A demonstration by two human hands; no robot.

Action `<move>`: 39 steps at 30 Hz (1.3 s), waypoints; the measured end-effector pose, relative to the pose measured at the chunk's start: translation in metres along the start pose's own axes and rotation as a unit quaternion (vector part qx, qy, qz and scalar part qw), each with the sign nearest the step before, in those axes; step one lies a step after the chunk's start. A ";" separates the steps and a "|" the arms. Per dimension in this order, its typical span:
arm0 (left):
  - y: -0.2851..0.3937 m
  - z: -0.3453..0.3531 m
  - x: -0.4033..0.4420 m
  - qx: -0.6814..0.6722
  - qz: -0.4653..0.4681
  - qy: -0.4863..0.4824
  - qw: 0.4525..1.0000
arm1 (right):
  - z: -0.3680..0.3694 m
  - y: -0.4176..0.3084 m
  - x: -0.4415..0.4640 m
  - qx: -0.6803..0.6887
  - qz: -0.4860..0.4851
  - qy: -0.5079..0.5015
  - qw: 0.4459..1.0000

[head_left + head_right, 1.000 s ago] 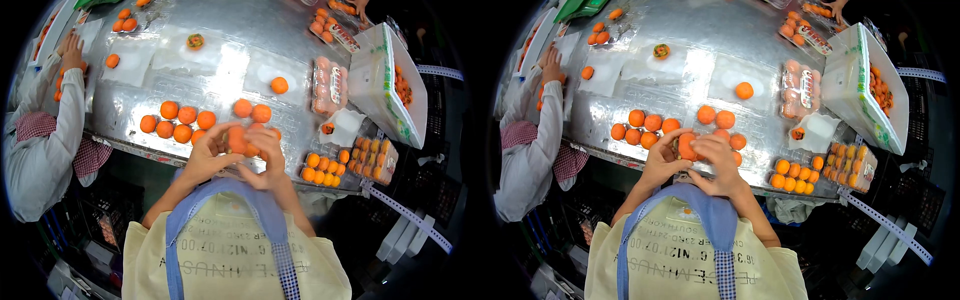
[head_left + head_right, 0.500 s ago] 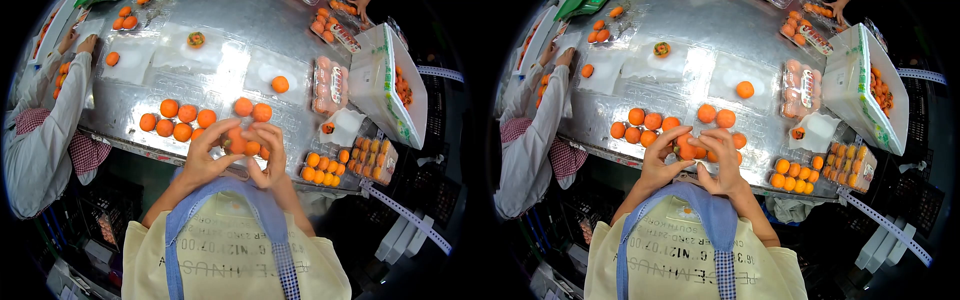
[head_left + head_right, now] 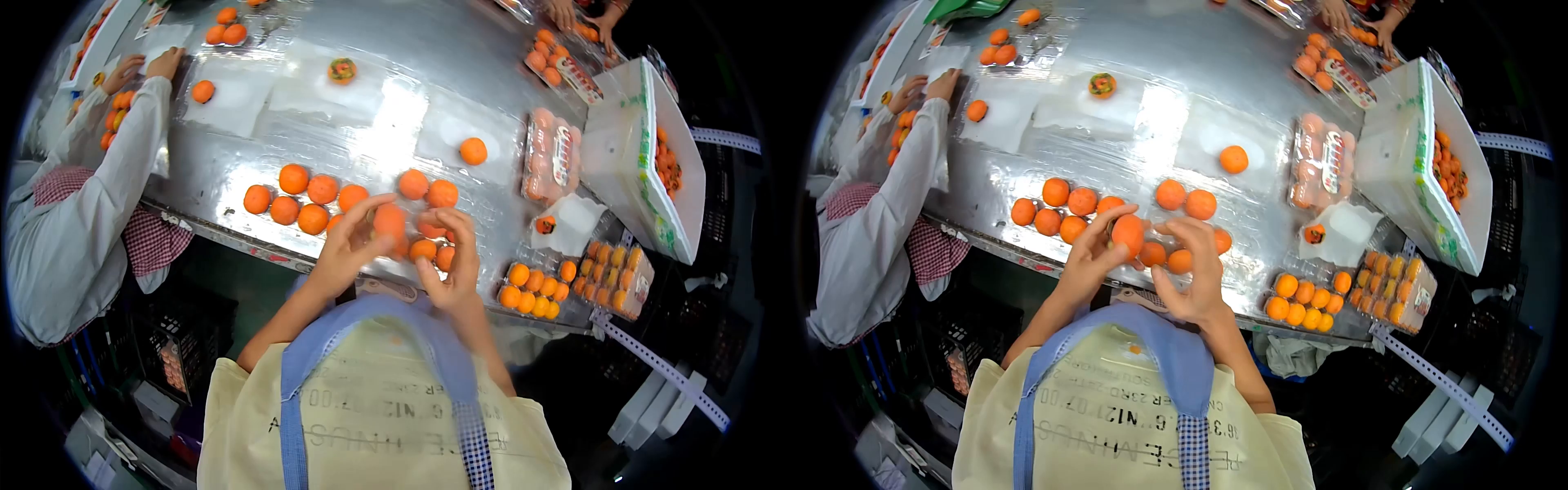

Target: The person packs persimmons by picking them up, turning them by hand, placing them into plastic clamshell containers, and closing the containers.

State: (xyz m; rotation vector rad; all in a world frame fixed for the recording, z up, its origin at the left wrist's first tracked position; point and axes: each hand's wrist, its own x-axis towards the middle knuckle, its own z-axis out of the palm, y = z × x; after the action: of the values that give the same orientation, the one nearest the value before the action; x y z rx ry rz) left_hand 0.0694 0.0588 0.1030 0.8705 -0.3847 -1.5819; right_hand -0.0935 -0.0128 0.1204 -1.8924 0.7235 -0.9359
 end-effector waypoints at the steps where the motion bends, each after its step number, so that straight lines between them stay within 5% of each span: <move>1: 0.003 -0.009 0.000 -0.100 -0.053 -0.013 0.993 | 0.000 0.000 0.002 -0.016 0.009 -0.004 1.000; 6: -0.007 -0.030 0.002 -0.305 -0.120 -0.081 0.941 | 0.008 0.002 0.008 -0.069 0.037 -0.064 0.995; 16: -0.006 -0.026 0.001 -0.171 -0.107 -0.012 0.979 | 0.031 0.000 0.026 -0.154 -0.024 -0.154 0.976; 24: -0.010 -0.030 0.001 -0.002 -0.045 0.068 0.997 | 0.034 0.002 0.026 -0.206 -0.014 -0.108 0.972; 39: -0.005 -0.042 -0.004 0.005 0.055 -0.025 0.998 | 0.039 -0.001 0.027 -0.155 -0.030 -0.109 0.981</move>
State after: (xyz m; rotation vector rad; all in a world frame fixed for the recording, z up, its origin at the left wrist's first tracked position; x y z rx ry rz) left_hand 0.0962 0.0728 0.0727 0.8047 -0.4678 -1.5021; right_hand -0.0459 -0.0159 0.1171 -2.2600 0.7153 -0.6649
